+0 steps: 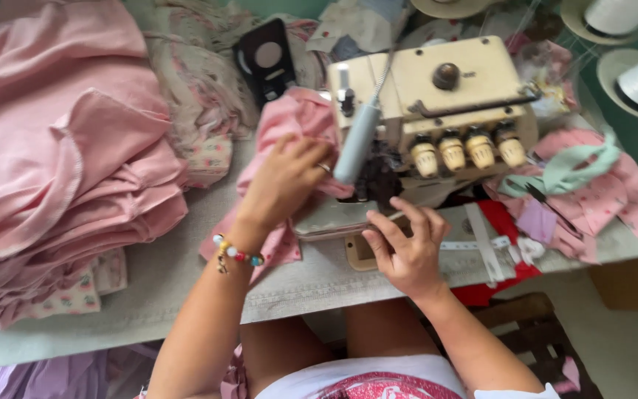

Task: Sorting and aligning pink fabric garment components on a sewing table in preparation for assembly.

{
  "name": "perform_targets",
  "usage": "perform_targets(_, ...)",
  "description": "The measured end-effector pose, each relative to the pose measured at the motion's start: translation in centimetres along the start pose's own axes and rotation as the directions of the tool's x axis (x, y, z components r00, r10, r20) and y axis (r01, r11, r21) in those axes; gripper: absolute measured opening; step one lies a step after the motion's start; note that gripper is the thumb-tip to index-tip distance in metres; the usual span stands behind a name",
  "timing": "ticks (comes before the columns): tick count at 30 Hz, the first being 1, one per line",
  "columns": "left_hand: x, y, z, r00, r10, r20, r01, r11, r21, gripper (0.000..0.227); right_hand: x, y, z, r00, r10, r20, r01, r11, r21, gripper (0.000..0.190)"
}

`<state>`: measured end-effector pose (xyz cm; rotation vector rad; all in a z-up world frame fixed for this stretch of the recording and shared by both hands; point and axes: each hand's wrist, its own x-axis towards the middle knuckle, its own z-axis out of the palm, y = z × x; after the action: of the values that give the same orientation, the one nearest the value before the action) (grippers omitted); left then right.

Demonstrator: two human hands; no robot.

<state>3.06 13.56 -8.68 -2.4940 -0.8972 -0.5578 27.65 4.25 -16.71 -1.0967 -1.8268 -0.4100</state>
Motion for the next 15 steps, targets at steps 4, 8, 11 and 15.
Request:
perform_targets(4, 0.6, -0.8, 0.8, 0.982, -0.189, -0.014, 0.189, 0.971, 0.147, 0.016, -2.3, 2.8, -3.8, 0.997, 0.074, 0.013, -0.073, 0.996, -0.058, 0.020)
perform_targets(8, -2.2, 2.7, 0.5, 0.880, -0.474, -0.042, 0.446, 0.792, 0.417, 0.025, -4.3, 13.2, -8.6, 0.981, 0.189, -0.035, -0.191, 0.939, -0.285, 0.009)
perform_targets(11, -3.5, 5.5, -1.9, 0.817, -0.576, 0.008, 0.528, 0.754, 0.391, 0.023, -5.3, 18.8, -11.8, 0.907, 0.419, 0.048, -0.374, 0.850, -0.371, 0.007)
perform_targets(15, -3.0, 8.3, -6.7, 0.682, -0.651, 0.334, 0.673, 0.737, 0.061, 0.047, -6.1, 23.9, -11.8, 0.799, 0.520, 0.301, -0.392, 0.831, -0.394, 0.022)
